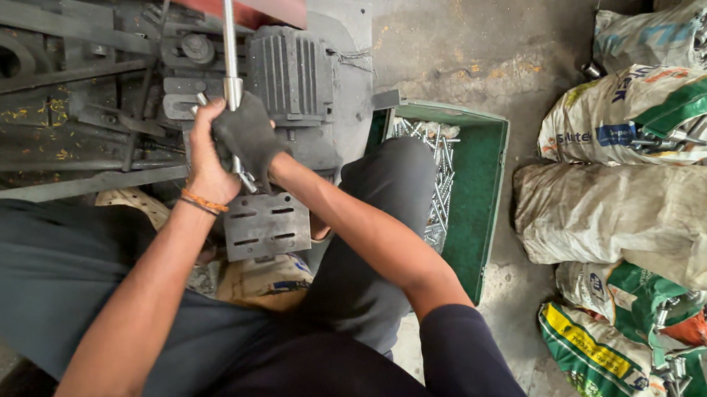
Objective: The person sits on the floor of a workshop and uses a socket wrench to tighten bolts on a motor mounted to a machine base. They reach into a cardboard box of threaded metal rods, hold several rods in one hand, and continue ratcheting bolts on the machine.
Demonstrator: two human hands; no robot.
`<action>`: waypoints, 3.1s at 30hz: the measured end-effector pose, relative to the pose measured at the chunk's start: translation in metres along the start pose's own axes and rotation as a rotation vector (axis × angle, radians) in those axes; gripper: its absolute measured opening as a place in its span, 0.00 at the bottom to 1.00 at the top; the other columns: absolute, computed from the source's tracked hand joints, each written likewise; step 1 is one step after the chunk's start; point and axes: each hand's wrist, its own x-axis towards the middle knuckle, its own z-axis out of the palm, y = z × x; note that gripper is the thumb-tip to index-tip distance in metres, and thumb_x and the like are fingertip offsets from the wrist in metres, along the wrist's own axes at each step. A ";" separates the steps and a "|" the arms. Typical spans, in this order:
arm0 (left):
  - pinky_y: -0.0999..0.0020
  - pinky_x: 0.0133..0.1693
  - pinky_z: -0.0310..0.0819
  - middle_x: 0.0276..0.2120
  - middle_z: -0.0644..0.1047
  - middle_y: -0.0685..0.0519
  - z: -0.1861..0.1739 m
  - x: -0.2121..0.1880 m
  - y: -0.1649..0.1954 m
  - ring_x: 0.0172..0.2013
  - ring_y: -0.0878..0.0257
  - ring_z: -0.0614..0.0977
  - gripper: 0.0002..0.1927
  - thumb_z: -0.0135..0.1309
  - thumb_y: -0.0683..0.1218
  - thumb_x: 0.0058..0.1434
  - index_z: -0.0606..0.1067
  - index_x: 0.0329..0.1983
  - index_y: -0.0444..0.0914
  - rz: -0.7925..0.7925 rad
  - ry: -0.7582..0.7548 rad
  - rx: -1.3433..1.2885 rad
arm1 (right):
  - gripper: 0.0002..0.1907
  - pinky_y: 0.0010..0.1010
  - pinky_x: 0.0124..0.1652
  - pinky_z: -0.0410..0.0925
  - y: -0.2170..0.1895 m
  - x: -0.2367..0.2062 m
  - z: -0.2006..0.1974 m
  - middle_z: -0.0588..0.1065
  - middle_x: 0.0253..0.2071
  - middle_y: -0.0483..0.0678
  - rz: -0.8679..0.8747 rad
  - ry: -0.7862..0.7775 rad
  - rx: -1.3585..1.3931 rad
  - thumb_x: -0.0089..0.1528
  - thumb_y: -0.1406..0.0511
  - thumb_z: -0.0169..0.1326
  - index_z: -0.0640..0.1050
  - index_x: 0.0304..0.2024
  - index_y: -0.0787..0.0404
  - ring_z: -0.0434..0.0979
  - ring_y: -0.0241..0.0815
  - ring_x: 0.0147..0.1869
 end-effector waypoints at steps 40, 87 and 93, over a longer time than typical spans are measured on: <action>0.72 0.24 0.64 0.22 0.74 0.61 0.042 0.076 0.048 0.21 0.71 0.71 0.21 0.70 0.61 0.48 0.78 0.27 0.42 0.358 0.445 0.335 | 0.07 0.32 0.29 0.66 -0.050 0.082 -0.024 0.72 0.24 0.44 -0.962 -0.338 -0.662 0.62 0.63 0.51 0.75 0.32 0.60 0.75 0.40 0.28; 0.67 0.26 0.52 0.21 0.59 0.64 0.033 0.077 0.049 0.25 0.71 0.59 0.30 0.51 0.68 0.70 0.60 0.23 0.44 0.649 0.411 0.596 | 0.10 0.44 0.41 0.69 -0.045 0.089 -0.010 0.76 0.37 0.55 -0.976 -0.166 -0.595 0.61 0.62 0.54 0.75 0.43 0.59 0.76 0.61 0.42; 0.68 0.27 0.53 0.22 0.59 0.64 0.035 0.072 0.047 0.25 0.72 0.60 0.29 0.50 0.68 0.70 0.61 0.24 0.45 0.646 0.409 0.567 | 0.10 0.46 0.44 0.68 -0.046 0.090 -0.011 0.77 0.40 0.54 -0.985 -0.183 -0.678 0.64 0.60 0.52 0.74 0.45 0.57 0.76 0.62 0.46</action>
